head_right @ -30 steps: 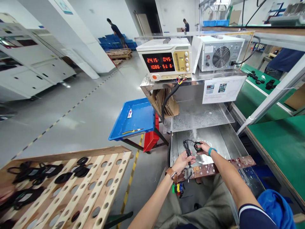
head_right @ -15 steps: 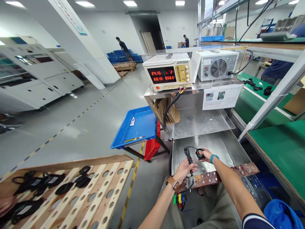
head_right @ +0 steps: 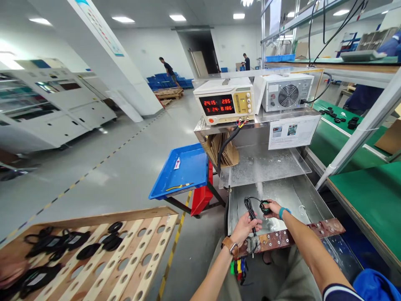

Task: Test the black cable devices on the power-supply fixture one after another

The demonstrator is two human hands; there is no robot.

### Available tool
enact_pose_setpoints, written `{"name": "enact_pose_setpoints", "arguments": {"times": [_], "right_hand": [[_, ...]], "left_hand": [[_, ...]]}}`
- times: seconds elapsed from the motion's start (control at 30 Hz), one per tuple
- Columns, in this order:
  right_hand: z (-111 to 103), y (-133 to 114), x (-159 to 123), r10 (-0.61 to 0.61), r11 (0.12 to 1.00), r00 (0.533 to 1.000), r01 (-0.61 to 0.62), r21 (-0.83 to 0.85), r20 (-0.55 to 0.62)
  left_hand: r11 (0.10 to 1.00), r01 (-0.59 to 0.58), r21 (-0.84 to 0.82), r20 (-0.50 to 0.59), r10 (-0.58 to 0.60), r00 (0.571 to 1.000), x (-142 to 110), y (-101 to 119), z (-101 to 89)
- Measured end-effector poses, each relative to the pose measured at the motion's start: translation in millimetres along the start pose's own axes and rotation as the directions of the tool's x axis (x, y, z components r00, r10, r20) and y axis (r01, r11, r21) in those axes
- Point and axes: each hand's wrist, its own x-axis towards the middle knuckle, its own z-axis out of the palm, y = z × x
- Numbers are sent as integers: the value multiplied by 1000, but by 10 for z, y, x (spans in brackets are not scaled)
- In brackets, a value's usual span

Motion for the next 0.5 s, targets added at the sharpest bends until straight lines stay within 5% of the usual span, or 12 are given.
{"name": "enact_pose_setpoints", "arguments": {"times": [0.5], "right_hand": [[40,-59,-60,-18,1000,999,19,-24,34]], "left_hand": [[1000,11,-21,-10,-11,1000,47,-97,-33]]}}
